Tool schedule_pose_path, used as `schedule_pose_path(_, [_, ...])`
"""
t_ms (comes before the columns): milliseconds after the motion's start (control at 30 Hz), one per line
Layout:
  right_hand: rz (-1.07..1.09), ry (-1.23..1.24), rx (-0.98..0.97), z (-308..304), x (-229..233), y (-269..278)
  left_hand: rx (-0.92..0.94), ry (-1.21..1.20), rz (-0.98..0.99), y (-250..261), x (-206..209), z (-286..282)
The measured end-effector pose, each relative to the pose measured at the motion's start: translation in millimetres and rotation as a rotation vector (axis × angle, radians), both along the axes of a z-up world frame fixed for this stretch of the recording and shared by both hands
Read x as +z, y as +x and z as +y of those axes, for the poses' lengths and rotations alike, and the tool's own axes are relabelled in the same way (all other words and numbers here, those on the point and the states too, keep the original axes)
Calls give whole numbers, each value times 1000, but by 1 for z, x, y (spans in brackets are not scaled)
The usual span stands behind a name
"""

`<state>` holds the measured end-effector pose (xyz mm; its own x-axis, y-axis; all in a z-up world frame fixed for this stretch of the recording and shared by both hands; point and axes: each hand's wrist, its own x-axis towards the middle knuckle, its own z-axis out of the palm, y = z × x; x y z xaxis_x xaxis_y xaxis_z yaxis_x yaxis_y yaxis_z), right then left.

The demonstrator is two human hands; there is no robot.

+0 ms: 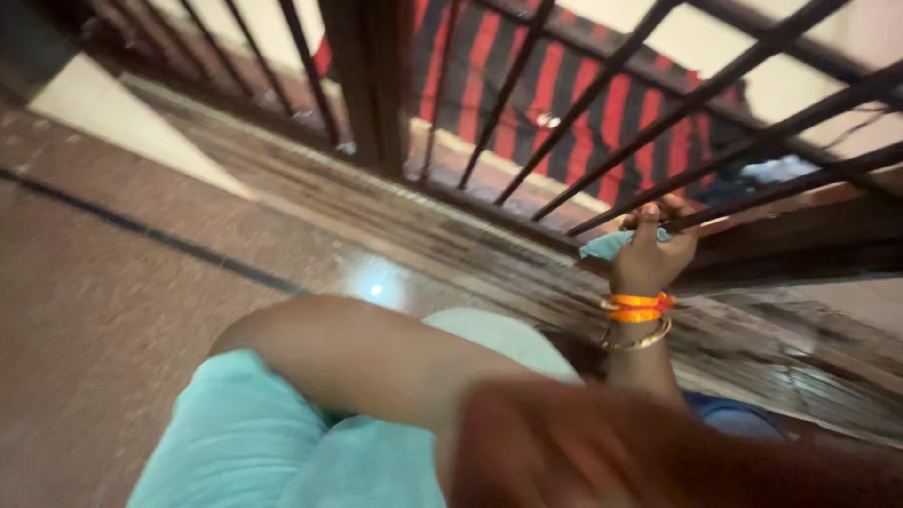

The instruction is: The person wipes the bars and the frame of a metal gate with a cloth.

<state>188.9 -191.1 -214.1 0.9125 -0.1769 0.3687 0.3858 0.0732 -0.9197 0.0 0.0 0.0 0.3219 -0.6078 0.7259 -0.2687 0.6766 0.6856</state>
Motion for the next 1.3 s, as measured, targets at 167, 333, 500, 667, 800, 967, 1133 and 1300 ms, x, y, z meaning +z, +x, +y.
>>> schedule_pose_path(167, [-128,142,-13,-5,104,-3,404,418,-21,43,-88,42])
schedule_pose_path(333, [-240,152,-114,3,109,15,416,1242,664,31,-224,80])
schedule_pose_path(500, [-227,56,-117,-6,-2,23,629,1092,577,19,-294,109])
schedule_pose_path(667, [167,-146,-235,-11,-64,31,1528,868,363,76,-240,109])
schedule_pose_path(800, [-66,-118,-142,-11,32,23,1875,408,286,107,-167,103])
schedule_pose_path(967, [-160,28,-143,0,132,17,2094,377,122,106,-133,97])
schedule_pose_path(1133, [-199,48,-220,-3,26,36,2074,273,-31,122,-117,111])
schedule_pose_path(1300, [92,-170,-258,-7,-78,26,2093,251,-82,143,-135,113])
